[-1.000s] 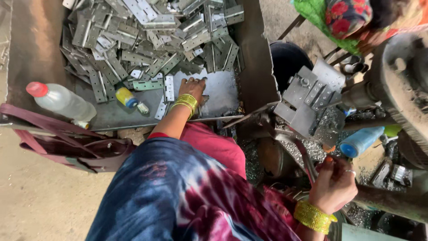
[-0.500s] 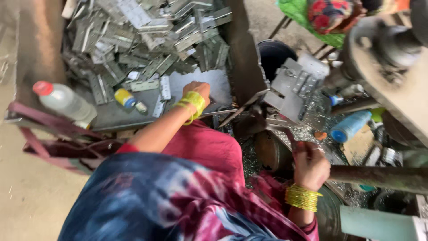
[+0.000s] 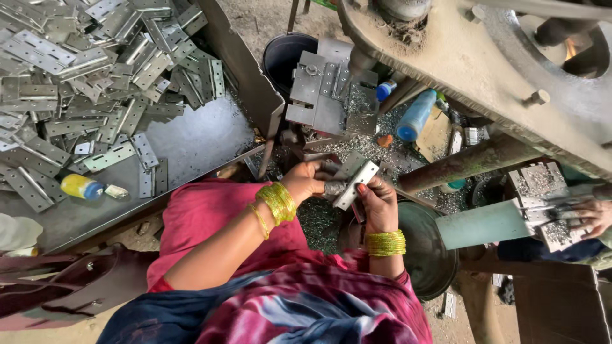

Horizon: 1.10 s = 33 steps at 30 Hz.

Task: The person repeatedly picks up small metal plates from a bin, places them into a press machine, and operates the lever to process them. The processed plates are then removed and placed into a collection bin. The task is performed continuously throughout the clip.

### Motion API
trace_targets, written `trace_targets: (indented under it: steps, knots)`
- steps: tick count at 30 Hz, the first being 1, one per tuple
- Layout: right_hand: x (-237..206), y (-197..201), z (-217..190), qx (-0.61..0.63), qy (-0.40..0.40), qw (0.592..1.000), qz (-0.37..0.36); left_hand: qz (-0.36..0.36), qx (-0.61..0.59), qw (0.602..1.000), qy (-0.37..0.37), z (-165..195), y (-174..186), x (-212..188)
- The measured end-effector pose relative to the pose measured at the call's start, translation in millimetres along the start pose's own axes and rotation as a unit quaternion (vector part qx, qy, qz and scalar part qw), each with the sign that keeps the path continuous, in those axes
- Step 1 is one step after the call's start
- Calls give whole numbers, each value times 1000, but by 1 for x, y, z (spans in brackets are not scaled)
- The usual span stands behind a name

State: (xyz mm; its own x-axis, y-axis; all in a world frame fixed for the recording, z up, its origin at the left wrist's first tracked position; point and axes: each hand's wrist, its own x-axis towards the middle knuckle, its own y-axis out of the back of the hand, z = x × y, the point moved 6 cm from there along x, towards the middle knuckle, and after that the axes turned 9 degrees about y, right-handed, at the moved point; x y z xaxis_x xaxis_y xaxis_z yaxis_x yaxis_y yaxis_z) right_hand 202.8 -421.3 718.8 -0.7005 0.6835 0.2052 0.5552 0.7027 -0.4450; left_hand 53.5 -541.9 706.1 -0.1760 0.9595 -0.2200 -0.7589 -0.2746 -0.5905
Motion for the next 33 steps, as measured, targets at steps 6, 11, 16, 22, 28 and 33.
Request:
trace_targets:
  steps: [6,11,16,22,28,33]
  knots:
    - [13,-1,6,-91,19,990,102,237,166,950,-121,64,6,15]
    - [5,-23,3,-450,18,893,19,483,485,716,-136,135,3,25]
    - [-2,-42,4,-635,-68,769,-29,368,802,461,-95,124,-23,31]
    - [24,-67,-9,-694,-81,709,-97,266,907,325,-2,99,-19,58]
    - [17,-20,29,-701,-73,703,-94,383,847,354,-102,130,-3,86]
    - [-40,18,101,-702,-144,698,1,368,838,397,-74,125,2,73]
